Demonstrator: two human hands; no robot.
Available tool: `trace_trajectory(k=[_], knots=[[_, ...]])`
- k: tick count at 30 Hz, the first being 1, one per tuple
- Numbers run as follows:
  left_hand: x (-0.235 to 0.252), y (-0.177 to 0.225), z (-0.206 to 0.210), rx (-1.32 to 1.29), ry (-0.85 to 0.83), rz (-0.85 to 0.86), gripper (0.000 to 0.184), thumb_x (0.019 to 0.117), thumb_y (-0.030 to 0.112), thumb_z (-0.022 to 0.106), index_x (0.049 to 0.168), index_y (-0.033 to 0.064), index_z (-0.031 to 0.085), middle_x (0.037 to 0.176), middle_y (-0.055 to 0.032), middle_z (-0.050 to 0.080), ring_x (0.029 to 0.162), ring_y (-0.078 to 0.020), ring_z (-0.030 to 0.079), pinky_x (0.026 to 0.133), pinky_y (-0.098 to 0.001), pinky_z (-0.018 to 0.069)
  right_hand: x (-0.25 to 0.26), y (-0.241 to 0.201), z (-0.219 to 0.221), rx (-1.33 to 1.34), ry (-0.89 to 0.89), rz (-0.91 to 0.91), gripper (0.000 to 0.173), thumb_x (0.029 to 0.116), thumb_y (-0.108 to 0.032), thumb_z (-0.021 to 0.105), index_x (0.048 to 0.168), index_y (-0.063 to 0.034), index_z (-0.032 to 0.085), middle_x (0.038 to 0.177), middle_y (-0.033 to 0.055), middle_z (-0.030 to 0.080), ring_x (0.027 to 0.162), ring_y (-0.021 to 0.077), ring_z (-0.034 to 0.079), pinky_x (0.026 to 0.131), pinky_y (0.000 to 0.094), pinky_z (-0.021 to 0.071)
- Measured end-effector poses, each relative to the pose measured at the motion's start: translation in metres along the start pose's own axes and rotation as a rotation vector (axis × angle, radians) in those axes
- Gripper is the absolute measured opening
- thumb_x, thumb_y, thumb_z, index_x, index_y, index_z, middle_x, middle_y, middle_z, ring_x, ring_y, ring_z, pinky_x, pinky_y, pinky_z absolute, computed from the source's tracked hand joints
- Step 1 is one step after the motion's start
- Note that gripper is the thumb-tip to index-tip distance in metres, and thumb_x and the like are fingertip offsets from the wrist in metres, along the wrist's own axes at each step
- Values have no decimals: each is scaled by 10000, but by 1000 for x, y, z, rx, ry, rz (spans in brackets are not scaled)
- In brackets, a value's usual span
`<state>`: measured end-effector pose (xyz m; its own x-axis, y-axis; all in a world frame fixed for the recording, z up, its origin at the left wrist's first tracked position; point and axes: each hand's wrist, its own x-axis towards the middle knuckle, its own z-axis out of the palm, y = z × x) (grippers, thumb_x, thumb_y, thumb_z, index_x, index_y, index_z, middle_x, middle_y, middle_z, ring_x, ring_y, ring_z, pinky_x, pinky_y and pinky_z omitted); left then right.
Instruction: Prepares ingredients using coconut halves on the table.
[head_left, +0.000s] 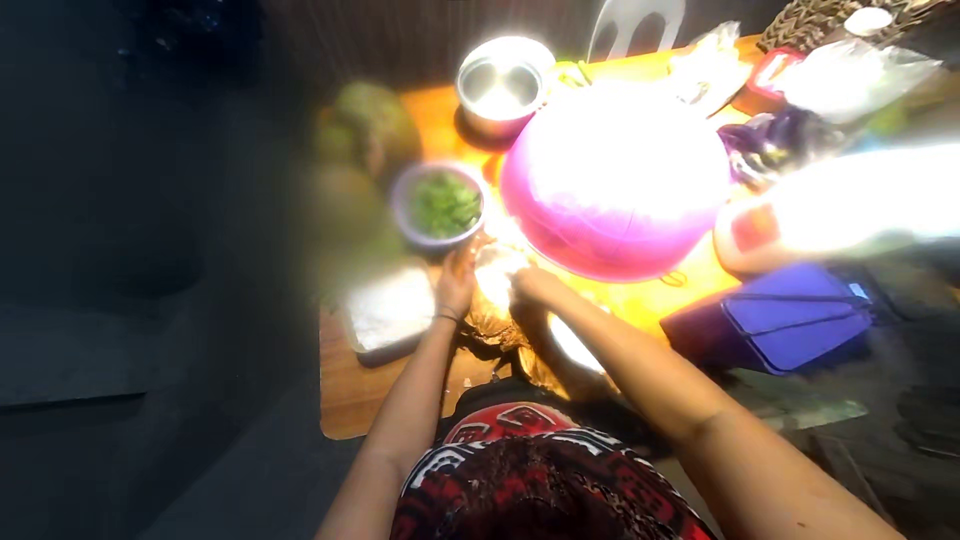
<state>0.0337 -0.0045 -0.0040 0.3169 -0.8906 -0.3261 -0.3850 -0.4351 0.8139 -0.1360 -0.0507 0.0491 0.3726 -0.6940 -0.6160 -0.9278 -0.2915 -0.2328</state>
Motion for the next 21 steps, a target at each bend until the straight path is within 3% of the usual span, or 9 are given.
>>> trace_trajectory(k=[2, 4, 7, 9, 11, 13, 17, 21], knots=[[0, -2, -1, -9, 2, 16, 579, 1080, 389, 494, 1576, 121, 359, 1363, -240, 609, 1245, -369, 614, 1064, -568, 462, -12, -4, 7, -10, -55, 14, 373, 1093, -258, 476, 1398, -88, 607, 1298, 236, 660, 1225, 449, 622, 959, 681, 491], [-1, -6, 0, -29, 14, 32, 574, 1079, 377, 502, 1572, 115, 367, 1368, -238, 606, 1257, -362, 607, 1074, -561, 457, -15, 0, 0, -30, -131, 34, 362, 1104, -288, 460, 1311, -65, 656, 1288, 240, 662, 1223, 452, 621, 956, 694, 480], [1, -11, 3, -39, 32, 39, 573, 1074, 390, 508, 1569, 133, 376, 1359, -225, 616, 1243, -350, 617, 1065, -554, 468, 7, 14, -7, -23, -92, 7, 246, 1012, -207, 608, 1143, -34, 724, 1186, 244, 691, 1151, 459, 645, 893, 729, 491], [2, -12, 3, -27, 27, 41, 572, 1074, 385, 506, 1569, 132, 373, 1352, -227, 619, 1229, -353, 624, 1056, -556, 474, 11, 13, -5, 70, 4, -1, 305, 1025, -182, 557, 1272, -56, 683, 1261, 248, 667, 1209, 464, 619, 933, 721, 479], [2, -12, 2, -7, 25, 41, 574, 1075, 374, 503, 1571, 118, 367, 1335, -243, 623, 1212, -369, 631, 1043, -561, 479, 6, 6, 5, 43, -19, -41, 383, 1064, -201, 516, 1424, -110, 606, 1352, 226, 631, 1274, 445, 587, 996, 694, 467], [0, -11, 1, -12, 23, 44, 575, 1077, 370, 506, 1572, 114, 365, 1366, -238, 607, 1249, -358, 613, 1073, -548, 462, -7, 0, 6, -39, -83, -41, 362, 1083, -239, 498, 1408, -135, 620, 1326, 216, 652, 1249, 442, 608, 967, 691, 480], [-2, -8, 1, 3, 14, 44, 586, 1074, 371, 506, 1580, 118, 354, 1350, -244, 616, 1235, -371, 620, 1060, -559, 470, -2, 8, -19, -93, -156, -29, 261, 1030, -227, 581, 1127, -31, 723, 1184, 242, 688, 1153, 455, 643, 896, 721, 488], [0, -9, 2, 0, 18, 41, 593, 1073, 381, 511, 1579, 115, 353, 1332, -254, 622, 1213, -383, 630, 1046, -573, 475, 8, -1, -5, 55, -31, -32, 337, 1042, -215, 550, 1314, -45, 652, 1280, 252, 654, 1224, 452, 611, 957, 703, 478]])
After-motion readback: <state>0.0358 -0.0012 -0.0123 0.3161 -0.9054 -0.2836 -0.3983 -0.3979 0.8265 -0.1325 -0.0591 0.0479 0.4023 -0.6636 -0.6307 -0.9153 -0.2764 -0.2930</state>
